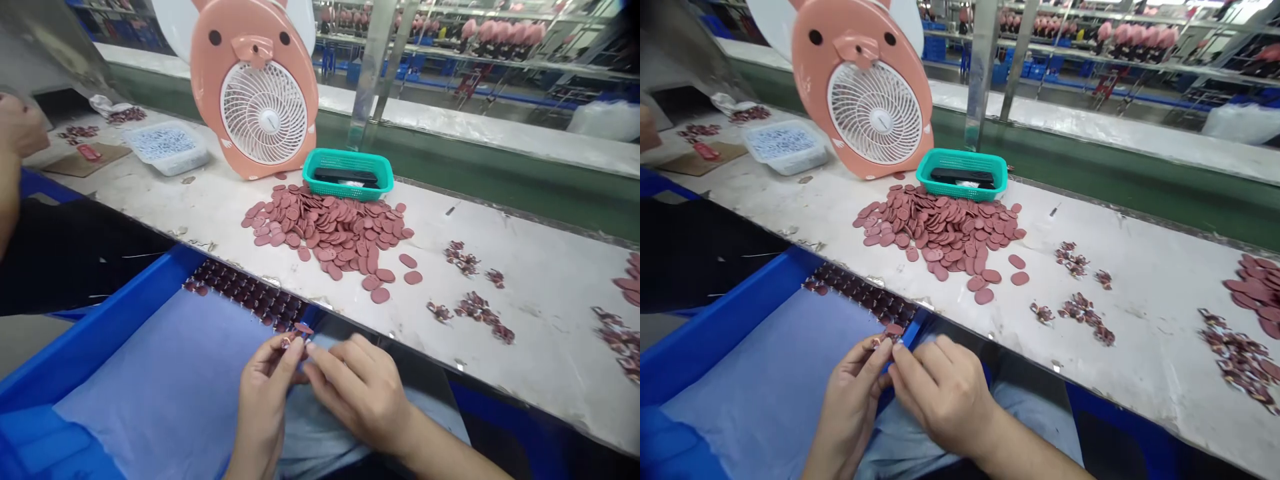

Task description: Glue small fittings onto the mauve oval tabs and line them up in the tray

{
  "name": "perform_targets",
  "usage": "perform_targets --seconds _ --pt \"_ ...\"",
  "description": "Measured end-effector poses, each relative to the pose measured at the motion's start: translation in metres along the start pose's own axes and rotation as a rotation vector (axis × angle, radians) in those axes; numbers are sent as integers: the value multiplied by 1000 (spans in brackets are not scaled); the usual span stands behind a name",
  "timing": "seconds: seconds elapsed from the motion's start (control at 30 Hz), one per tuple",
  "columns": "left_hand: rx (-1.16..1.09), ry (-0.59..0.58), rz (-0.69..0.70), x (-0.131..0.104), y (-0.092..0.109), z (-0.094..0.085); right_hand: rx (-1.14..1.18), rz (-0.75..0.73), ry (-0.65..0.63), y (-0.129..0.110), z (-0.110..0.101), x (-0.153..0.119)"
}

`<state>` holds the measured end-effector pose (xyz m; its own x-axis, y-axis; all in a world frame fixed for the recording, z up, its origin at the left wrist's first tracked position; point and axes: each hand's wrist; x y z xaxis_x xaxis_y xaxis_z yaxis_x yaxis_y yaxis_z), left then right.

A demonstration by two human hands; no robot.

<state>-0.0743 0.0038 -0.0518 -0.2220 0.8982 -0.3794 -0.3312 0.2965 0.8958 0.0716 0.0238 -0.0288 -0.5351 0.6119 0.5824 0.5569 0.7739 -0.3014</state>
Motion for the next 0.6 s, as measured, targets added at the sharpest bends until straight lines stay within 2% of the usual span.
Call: perform_targets --seconds 0.07,0.13,0.23,0.33,0.43,0.6 --pt "176 83 33 21 1 -26 -21 -84 13 -2 -12 -2" --pt "300 178 56 52 2 -62 -52 -103 56 3 -28 -8" --pt "535 340 59 106 5 -127 -122 3 27 28 -56 -15" --pt "822 353 1 152 8 -179 -279 107 16 63 -78 -17" --pt "999 327 -69 181 6 -205 -411 178 42 92 -88 -15" --pt "1126 315 -135 207 -3 -217 -532 280 56 116 -93 -10"
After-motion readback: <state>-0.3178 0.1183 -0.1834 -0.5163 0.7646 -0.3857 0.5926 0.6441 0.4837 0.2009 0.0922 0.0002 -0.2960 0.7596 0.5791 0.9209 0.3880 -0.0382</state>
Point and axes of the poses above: each hand's wrist, its own x-axis towards the middle knuckle, its own z-axis out of the palm, y = z × x, and after that the axes turned 8 degrees about -y, right-handed
